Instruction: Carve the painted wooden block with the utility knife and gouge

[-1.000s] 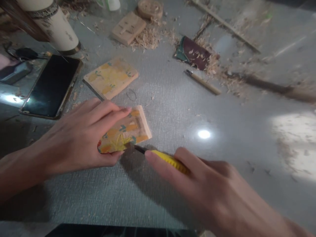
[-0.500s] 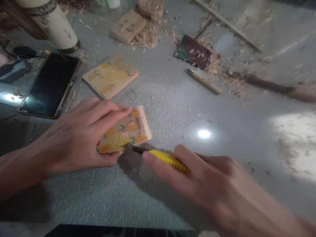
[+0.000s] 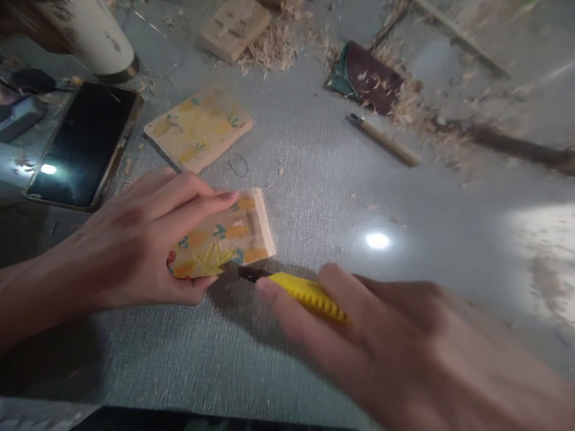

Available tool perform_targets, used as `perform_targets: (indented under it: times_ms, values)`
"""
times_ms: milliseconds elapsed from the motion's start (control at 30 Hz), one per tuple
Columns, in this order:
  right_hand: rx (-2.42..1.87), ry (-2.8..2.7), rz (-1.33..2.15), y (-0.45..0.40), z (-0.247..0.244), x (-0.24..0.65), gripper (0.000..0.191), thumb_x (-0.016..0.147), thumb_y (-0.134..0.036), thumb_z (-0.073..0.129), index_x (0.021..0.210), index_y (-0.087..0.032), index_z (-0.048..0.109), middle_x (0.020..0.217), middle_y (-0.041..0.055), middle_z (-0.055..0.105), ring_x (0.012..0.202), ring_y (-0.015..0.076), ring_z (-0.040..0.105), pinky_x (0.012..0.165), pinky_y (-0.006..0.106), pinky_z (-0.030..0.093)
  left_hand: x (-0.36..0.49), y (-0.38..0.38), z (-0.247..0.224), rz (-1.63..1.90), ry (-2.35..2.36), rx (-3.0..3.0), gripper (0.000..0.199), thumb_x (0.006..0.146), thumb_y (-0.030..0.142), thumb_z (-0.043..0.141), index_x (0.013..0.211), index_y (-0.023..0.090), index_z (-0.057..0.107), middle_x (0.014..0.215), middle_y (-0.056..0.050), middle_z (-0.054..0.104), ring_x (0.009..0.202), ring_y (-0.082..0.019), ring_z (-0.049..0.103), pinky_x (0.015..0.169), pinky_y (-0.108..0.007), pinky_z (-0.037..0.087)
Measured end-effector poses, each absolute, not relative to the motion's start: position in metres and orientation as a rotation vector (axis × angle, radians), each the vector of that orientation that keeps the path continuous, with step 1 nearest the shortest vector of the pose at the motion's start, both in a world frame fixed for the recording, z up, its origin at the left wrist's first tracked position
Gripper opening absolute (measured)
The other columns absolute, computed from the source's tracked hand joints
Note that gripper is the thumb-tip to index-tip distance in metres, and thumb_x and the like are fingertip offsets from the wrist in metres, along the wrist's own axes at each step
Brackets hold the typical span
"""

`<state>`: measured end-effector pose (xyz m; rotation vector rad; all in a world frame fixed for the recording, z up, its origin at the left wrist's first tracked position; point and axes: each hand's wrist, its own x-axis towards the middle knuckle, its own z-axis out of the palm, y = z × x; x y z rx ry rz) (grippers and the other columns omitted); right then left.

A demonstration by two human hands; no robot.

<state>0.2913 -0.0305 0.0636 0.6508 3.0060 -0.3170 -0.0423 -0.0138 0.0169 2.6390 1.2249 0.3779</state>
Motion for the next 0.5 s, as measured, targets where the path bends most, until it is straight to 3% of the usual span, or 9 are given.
perform_targets:
  times_ms: [167, 333, 433, 500]
  values:
    - [0.661, 3.045, -0.431, -0.025, 0.061, 0.295, 0.068, 0.099, -0.009, 0.039, 0.163, -0.027, 0.05, 0.113, 0.0051, 0.079, 0.06, 0.0169, 0.064, 0.042, 0.03, 0.05, -0.043, -0.014, 0.022, 0.272, 1.23, 2.588, 0.075, 0.088, 0.032, 0.07, 0.156, 0.008, 0.051, 0.133, -0.016, 0.061, 0.129, -0.038, 0.058, 0.111, -0.054, 0.052]
    - [0.718, 3.061, -0.478, -0.026, 0.059, 0.302, 0.076, 0.101, -0.015, 0.04, 0.176, -0.028, 0.032, 0.112, 0.0076, 0.081, 0.057, 0.0196, 0.064, 0.039, 0.034, 0.048, -0.044, -0.014, 0.023, 0.286, 1.219, 2.598, 0.078, 0.086, 0.033, 0.073, 0.156, 0.006, 0.052, 0.132, -0.017, 0.061, 0.126, -0.039, 0.059, 0.109, -0.055, 0.053]
    - [0.68, 3.067, -0.476, -0.024, 0.058, 0.308, 0.082, 0.098, -0.016, 0.045, 0.177, -0.028, 0.03, 0.119, 0.0096, 0.081, 0.063, 0.0214, 0.069, 0.042, 0.035, 0.049, -0.045, -0.013, 0.023, 0.285, 1.206, 2.593, 0.079, 0.086, 0.034, 0.074, 0.157, 0.006, 0.051, 0.132, -0.016, 0.061, 0.126, -0.039, 0.058, 0.108, -0.055, 0.054]
    - [0.735, 3.018, -0.49, -0.022, 0.058, 0.312, 0.081, 0.099, -0.022, 0.046, 0.177, -0.037, 0.029, 0.12, 0.0062, 0.081, 0.061, 0.0208, 0.068, 0.042, 0.035, 0.05, -0.045, -0.013, 0.023, 0.301, 1.187, 2.595, 0.08, 0.086, 0.034, 0.074, 0.157, 0.005, 0.052, 0.132, -0.016, 0.061, 0.127, -0.039, 0.059, 0.107, -0.055, 0.054]
